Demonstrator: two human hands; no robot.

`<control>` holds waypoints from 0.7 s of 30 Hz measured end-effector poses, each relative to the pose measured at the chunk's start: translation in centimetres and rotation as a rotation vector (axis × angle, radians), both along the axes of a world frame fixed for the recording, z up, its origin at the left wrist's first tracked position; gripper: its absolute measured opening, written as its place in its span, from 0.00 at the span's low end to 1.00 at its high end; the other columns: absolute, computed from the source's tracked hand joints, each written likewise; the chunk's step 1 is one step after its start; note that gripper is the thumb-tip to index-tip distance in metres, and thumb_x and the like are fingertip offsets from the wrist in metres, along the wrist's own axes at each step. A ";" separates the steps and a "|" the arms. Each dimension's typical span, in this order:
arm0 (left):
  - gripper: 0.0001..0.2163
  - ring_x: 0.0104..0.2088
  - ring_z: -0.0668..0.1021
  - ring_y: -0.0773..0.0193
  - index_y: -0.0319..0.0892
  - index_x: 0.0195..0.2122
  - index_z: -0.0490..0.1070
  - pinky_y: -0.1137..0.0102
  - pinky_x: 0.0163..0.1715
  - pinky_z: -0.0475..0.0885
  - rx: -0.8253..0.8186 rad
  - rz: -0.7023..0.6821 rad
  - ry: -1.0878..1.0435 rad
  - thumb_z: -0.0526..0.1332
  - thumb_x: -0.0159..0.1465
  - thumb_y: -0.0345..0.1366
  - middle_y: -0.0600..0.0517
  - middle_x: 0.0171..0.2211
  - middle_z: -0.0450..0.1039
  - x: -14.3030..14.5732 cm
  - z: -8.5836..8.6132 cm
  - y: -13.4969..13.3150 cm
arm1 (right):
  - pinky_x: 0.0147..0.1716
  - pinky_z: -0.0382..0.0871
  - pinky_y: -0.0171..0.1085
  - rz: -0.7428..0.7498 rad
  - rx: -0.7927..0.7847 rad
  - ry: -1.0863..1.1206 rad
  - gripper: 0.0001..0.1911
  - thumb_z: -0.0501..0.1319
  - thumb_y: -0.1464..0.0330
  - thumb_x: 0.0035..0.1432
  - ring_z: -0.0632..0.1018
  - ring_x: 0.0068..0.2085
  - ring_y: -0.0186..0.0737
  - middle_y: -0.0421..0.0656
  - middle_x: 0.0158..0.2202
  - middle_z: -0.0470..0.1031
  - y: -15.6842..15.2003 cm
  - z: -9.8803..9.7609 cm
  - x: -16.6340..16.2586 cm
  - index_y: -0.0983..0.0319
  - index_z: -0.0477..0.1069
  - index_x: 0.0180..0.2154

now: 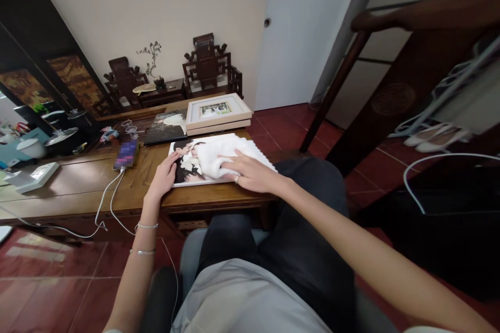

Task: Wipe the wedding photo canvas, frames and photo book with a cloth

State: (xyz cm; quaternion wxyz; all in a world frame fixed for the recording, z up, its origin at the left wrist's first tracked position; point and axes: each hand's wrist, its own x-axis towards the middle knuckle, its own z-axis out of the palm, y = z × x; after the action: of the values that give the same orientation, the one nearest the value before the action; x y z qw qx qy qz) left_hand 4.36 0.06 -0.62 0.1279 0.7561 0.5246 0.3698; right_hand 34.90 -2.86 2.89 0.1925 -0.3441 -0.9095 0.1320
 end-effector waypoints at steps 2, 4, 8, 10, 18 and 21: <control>0.19 0.65 0.68 0.57 0.42 0.56 0.72 0.57 0.68 0.58 -0.003 -0.005 -0.008 0.50 0.67 0.29 0.47 0.62 0.68 0.0 0.0 0.0 | 0.66 0.47 0.62 -0.112 0.012 -0.028 0.20 0.50 0.68 0.65 0.66 0.64 0.54 0.46 0.61 0.71 1.6 0.0 0.0 0.57 0.74 0.52; 0.19 0.65 0.67 0.56 0.42 0.56 0.72 0.56 0.68 0.58 -0.012 -0.008 -0.004 0.50 0.68 0.30 0.46 0.63 0.68 0.1 0.2 -0.2 | 0.62 0.49 0.66 -0.196 0.007 -0.066 0.21 0.50 0.70 0.63 0.66 0.64 0.57 0.50 0.61 0.71 3.1 0.3 -1.4 0.60 0.73 0.54; 0.19 0.65 0.67 0.57 0.41 0.59 0.69 0.58 0.68 0.57 0.038 0.009 -0.069 0.48 0.72 0.37 0.44 0.63 0.67 0.6 1.0 -0.6 | 0.57 0.50 0.73 -0.295 0.000 -0.084 0.21 0.50 0.70 0.64 0.64 0.64 0.61 0.55 0.58 0.72 4.8 1.4 -6.7 0.61 0.72 0.54; 0.22 0.66 0.66 0.59 0.41 0.63 0.64 0.60 0.68 0.57 0.086 0.044 -0.163 0.44 0.74 0.43 0.44 0.65 0.65 0.6 1.4 -0.8 | 0.57 0.48 0.74 -0.223 0.023 -0.068 0.20 0.51 0.72 0.63 0.62 0.65 0.59 0.53 0.58 0.73 4.5 1.7 -9.4 0.59 0.72 0.54; 0.26 0.69 0.61 0.57 0.46 0.63 0.63 0.55 0.68 0.52 0.183 0.161 -0.182 0.38 0.74 0.50 0.46 0.68 0.59 0.3 1.5 -1.1 | 0.64 0.44 0.65 0.260 0.066 -0.070 0.17 0.54 0.75 0.62 0.59 0.69 0.51 0.54 0.55 0.75 -1.5 1.8 -9.7 0.61 0.74 0.49; 0.21 0.68 0.61 0.52 0.45 0.59 0.68 0.47 0.67 0.51 0.043 0.214 -0.059 0.44 0.73 0.46 0.43 0.65 0.64 0.5 0.7 -0.8 | 0.65 0.43 0.62 0.202 0.035 -0.051 0.17 0.53 0.74 0.63 0.58 0.69 0.48 0.52 0.58 0.73 -3.1 1.4 -6.7 0.59 0.74 0.50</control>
State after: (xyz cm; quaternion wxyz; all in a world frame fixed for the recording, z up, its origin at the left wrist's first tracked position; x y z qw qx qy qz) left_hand 4.84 -0.74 0.07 0.0868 0.6871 0.5903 0.4146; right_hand 28.23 -5.95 4.26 0.1610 -0.2503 -0.9463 0.1263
